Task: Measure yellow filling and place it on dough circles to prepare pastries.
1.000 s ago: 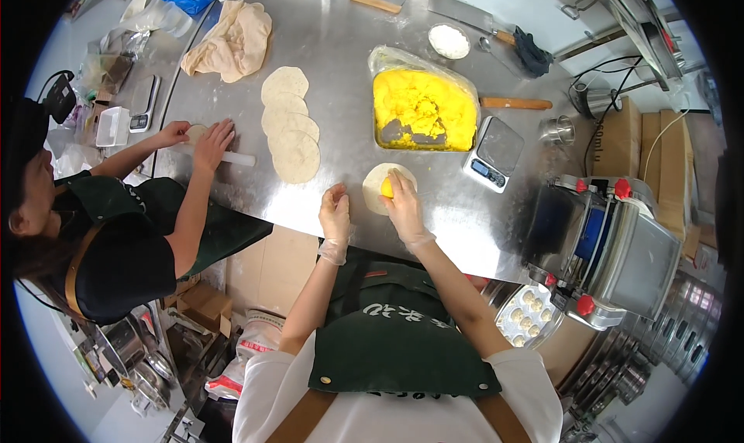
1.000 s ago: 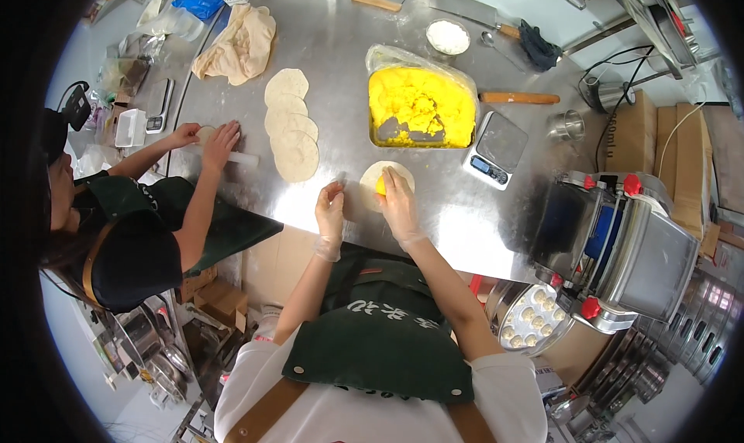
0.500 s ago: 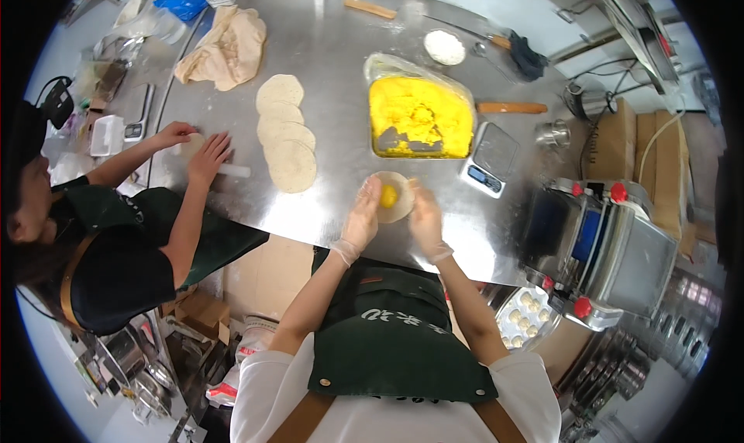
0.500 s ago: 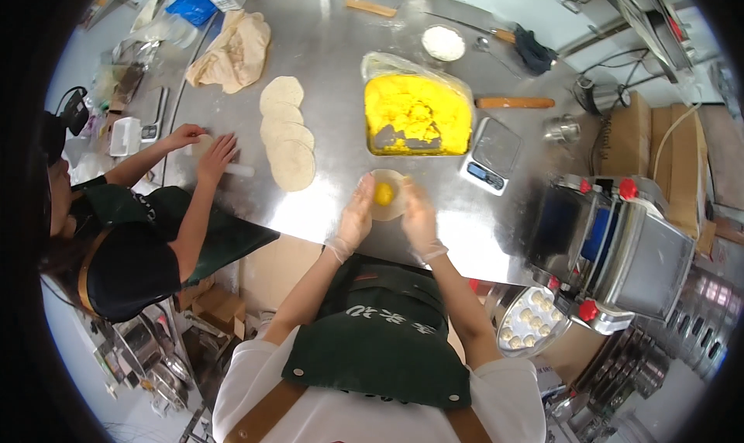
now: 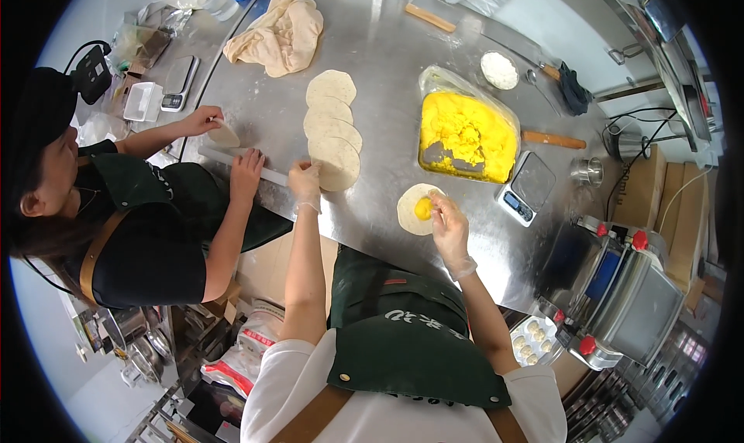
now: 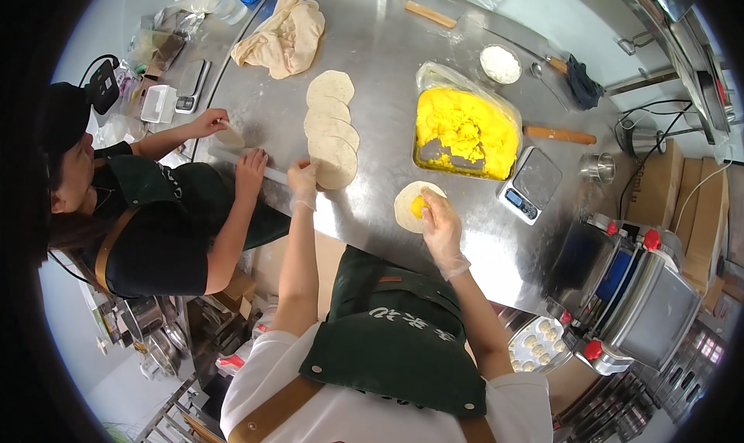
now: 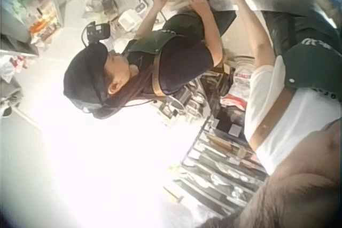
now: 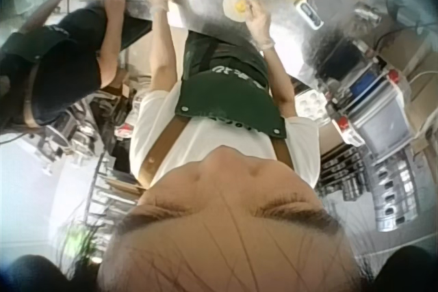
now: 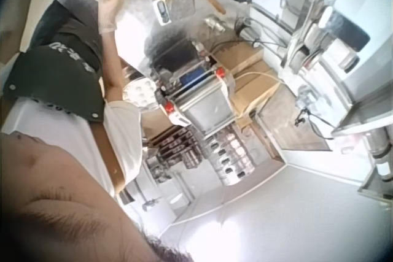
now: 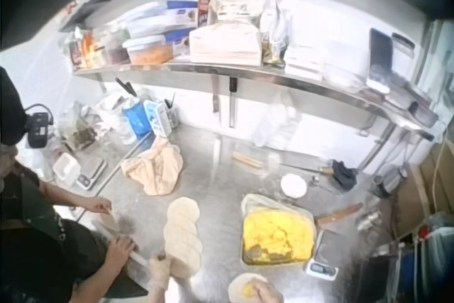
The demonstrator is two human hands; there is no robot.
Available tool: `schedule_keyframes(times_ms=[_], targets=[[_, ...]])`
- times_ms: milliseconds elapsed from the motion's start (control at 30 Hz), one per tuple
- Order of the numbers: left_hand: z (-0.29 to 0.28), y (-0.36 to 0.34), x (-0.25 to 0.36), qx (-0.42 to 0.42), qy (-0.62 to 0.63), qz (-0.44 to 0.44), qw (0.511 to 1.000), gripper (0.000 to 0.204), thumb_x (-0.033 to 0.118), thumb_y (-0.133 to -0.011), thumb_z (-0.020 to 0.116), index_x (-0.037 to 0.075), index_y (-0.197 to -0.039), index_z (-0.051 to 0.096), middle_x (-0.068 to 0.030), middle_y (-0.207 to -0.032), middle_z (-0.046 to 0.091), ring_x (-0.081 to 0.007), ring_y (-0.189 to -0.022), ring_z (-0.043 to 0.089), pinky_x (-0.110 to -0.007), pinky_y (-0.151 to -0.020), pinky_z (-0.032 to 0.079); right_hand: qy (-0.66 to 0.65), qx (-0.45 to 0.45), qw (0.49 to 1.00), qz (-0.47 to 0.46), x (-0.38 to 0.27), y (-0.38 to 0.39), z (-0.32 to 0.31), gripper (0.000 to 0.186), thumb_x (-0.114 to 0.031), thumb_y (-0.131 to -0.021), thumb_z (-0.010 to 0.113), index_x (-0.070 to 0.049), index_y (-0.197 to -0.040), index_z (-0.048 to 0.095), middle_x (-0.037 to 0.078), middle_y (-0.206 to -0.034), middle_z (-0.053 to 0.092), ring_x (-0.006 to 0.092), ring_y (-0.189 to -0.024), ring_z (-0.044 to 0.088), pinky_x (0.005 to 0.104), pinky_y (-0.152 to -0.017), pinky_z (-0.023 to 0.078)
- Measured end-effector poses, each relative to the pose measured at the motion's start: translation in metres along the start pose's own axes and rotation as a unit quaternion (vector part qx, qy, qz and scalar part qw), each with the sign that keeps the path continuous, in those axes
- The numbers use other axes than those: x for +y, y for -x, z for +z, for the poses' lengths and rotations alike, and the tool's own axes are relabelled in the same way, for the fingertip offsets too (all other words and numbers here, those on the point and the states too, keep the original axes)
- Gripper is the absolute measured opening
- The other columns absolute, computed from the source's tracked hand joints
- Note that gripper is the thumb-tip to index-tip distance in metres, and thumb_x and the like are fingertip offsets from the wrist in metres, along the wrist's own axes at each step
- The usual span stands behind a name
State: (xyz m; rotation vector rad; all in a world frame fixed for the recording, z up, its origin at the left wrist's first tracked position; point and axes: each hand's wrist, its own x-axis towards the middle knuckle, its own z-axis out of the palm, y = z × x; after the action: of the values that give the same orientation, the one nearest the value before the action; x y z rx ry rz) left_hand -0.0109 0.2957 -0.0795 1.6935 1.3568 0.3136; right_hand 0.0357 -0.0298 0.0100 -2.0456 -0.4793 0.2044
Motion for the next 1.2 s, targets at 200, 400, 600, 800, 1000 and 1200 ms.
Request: schedule_keyframes(times_ms=[200,400,600,800,1000,1200], targets=[[0.011,0.039,0.021,0.003,-0.009,0.166,0.986,0.024,0.012,-0.083,0.069,-0.003,-0.101,0.063,-0.0135,-0.092,0.069,-0.0233,-0.082,0.065,-0.033,-0.078,0.050,0.022,0.030,0.999,-0.030,0.006,0.002,-0.013,0.027,0.004,-0.087,0.057,0.001,-0.114,0.062,0.017,-0.107,0.067,0.0270,-0.096,0.066,0.0322,-0.084,0.052],[0.024,0.073,0.040,0.034,0.077,0.170,0.982,0.025,0.009,-0.085,0.068,-0.002,-0.107,0.062,-0.0119,-0.095,0.069,-0.0195,-0.087,0.065,-0.030,-0.080,0.050,0.033,0.050,0.998,-0.027,0.015,0.007,-0.023,0.021,0.003,-0.088,0.058,0.002,-0.108,0.064,0.016,-0.105,0.068,0.0256,-0.094,0.067,0.0309,-0.082,0.052],[0.014,0.113,0.033,-0.155,0.200,0.092,0.963,0.032,0.002,-0.084,0.068,-0.002,-0.115,0.061,-0.0064,-0.100,0.068,-0.0130,-0.087,0.062,-0.025,-0.079,0.050,0.014,0.071,0.996,0.051,0.034,-0.008,-0.044,0.021,-0.001,-0.088,0.059,0.000,-0.108,0.065,0.016,-0.106,0.067,0.0318,-0.094,0.066,0.0353,-0.084,0.052],[0.014,0.112,0.014,-0.125,0.025,0.132,0.983,0.041,0.007,-0.086,0.066,-0.002,-0.124,0.057,-0.0121,-0.117,0.063,-0.0195,-0.103,0.060,-0.032,-0.092,0.047,0.201,0.088,0.971,0.092,0.058,-0.091,-0.049,0.048,-0.018,-0.083,0.072,0.000,-0.125,0.056,0.020,-0.118,0.063,0.0309,-0.106,0.063,0.0378,-0.089,0.050],[0.028,0.124,0.033,-0.146,0.106,0.116,0.977,0.031,0.006,-0.091,0.061,-0.003,-0.121,0.058,-0.0121,-0.112,0.064,-0.0197,-0.103,0.061,-0.030,-0.092,0.047,0.440,0.059,0.878,0.178,0.085,-0.144,0.002,0.085,-0.066,-0.076,0.062,0.000,-0.130,0.050,0.020,-0.134,0.048,0.0374,-0.122,0.046,0.0478,-0.095,0.043],[0.051,0.126,0.051,-0.193,0.176,0.089,0.961,0.027,0.003,-0.093,0.056,-0.002,-0.119,0.059,-0.0086,-0.110,0.065,-0.0159,-0.099,0.060,-0.028,-0.091,0.046,0.378,0.057,0.909,0.168,0.088,-0.136,0.004,0.063,-0.039,-0.072,0.077,-0.010,-0.123,0.055,0.015,-0.123,0.052,0.0341,-0.110,0.051,0.0430,-0.087,0.049]])
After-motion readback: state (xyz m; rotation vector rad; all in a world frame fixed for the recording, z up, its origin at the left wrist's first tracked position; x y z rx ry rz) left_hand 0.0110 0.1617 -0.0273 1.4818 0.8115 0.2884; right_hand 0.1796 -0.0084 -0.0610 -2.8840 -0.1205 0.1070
